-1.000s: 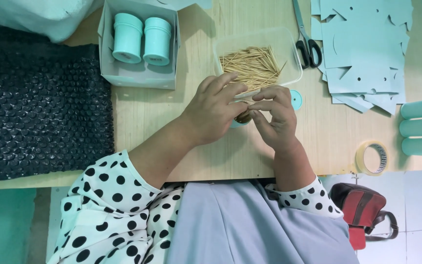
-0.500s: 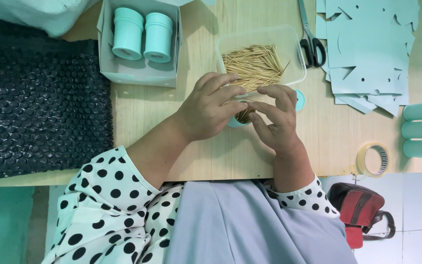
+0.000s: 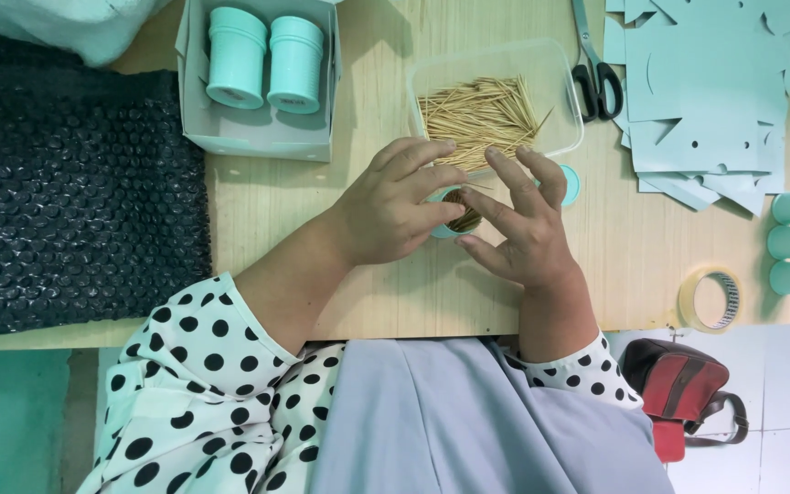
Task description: The person repeatedly picks up small wooden sticks from a plastic container and places them into a small cylindrical container. The person continues this process, filling the container with sticks.
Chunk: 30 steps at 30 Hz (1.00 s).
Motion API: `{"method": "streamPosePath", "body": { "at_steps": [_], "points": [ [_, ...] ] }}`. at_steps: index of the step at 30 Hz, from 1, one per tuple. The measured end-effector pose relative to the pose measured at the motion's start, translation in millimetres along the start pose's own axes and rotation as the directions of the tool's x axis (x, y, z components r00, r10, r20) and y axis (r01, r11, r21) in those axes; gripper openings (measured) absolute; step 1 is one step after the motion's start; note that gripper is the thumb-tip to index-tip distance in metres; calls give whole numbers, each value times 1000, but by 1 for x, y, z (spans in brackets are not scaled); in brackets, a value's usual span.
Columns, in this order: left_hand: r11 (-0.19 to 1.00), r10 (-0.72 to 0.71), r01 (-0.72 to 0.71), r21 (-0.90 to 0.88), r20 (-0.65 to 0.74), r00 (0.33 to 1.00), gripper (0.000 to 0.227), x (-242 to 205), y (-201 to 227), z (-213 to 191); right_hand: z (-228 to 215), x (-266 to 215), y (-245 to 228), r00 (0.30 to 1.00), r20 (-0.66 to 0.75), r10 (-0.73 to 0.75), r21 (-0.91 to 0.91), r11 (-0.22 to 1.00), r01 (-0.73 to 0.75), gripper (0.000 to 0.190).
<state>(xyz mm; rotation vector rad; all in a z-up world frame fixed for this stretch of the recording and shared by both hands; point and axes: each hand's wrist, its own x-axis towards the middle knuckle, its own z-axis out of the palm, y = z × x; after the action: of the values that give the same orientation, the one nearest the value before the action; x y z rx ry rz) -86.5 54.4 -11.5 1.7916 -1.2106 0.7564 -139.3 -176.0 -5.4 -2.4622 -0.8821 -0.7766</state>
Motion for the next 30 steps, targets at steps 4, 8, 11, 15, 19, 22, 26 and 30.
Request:
{"method": "streamPosePath", "body": {
  "at_steps": [4, 8, 11, 15, 19, 22, 26, 30],
  "points": [
    [999, 24, -24, 23, -4, 1000, 20, -2, -3, 3, -3, 1, -3, 1000, 22, -10, -40, 999, 11, 52],
    [999, 30, -29, 40, -7, 1000, 20, -1, -3, 1, -4, 0, -5, 999, 32, 1, -42, 999, 0, 54],
    [999, 25, -25, 34, -18, 1000, 20, 1, -1, 0, -2, -3, -4, 999, 38, 1, -65, 998, 1, 58],
    [998, 48, -47, 33, -20, 999, 20, 0, -4, 0, -2, 1, -10, 999, 46, -20, -135, 991, 26, 61],
    [998, 40, -39, 43, -21, 999, 20, -1, -3, 2, 5, 0, -12, 997, 63, -48, -211, 976, 60, 60],
    [999, 36, -35, 41, -24, 999, 22, 3, 0, -1, 2, 2, -12, 997, 55, -59, -239, 968, 70, 63],
    [999, -31, 31, 12, -37, 999, 28, 20, -4, -7, -11, 13, 7, 1000, 15, -3, -133, 991, 5, 56],
    [989, -23, 23, 144, -1, 1000, 24, 45, -25, 8, -18, 33, 43, 995, 82, 50, -83, 996, -43, 22]
  ]
}}
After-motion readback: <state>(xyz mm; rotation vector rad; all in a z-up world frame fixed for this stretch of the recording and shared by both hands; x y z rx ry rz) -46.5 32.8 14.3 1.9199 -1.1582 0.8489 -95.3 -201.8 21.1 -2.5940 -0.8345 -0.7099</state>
